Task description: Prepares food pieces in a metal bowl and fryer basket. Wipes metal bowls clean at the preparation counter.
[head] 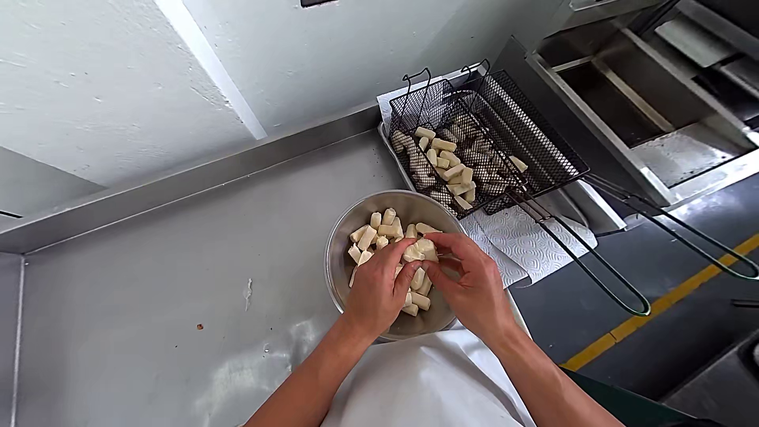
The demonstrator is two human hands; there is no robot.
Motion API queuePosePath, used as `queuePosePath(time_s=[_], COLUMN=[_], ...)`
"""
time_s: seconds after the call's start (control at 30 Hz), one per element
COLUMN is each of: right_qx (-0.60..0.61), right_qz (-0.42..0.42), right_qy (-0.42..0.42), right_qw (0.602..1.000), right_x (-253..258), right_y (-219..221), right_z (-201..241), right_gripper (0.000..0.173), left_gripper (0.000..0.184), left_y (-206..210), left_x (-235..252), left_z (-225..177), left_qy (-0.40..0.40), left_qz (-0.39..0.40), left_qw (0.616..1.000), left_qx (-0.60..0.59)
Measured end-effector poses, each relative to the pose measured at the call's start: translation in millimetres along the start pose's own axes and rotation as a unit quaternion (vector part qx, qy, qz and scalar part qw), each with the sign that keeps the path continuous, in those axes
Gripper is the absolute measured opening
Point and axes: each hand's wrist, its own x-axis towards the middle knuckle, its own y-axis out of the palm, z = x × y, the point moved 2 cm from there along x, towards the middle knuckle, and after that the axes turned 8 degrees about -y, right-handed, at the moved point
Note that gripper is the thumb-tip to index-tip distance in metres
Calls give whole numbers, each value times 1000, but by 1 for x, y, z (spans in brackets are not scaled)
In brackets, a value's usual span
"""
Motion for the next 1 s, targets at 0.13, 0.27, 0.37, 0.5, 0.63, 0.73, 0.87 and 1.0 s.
queuePosePath(time_s=[0.13,0.27,0.37,0.5,0.63,0.73,0.87,1.0], right_qx=[-37,32,189,351,429,435,337,296], right_qz=[-11,9,54,98,123,98,25,17], right_qy=[-25,20,124,189,213,189,104,68], right_qw=[999,999,973,912,869,875,935,953], right_x=[-1,1,4,8,11,9,5,6], right_y=[1,-3,-9,-14,-20,-20,-19,-25], right_z=[1,-1,-8,-17,-17,-16,-14,-9], right_gripper=[37,38,39,37,38,37,38,42], left_gripper=[33,34,37,33,33,37,40,42], left_y=[0,-2,-11,-22,-25,-19,-16,-18], left_x=[-1,0,2,6,9,9,9,7], left_z=[-2,2,8,9,14,20,24,31], left_qy=[18,1,-59,-117,-148,-169,-212,-240], left_qz=[-22,9,115,190,230,240,210,183], left_qw=[999,1000,981,940,898,849,829,816], left_qx=[24,-19,-143,-257,-344,-439,-473,-492])
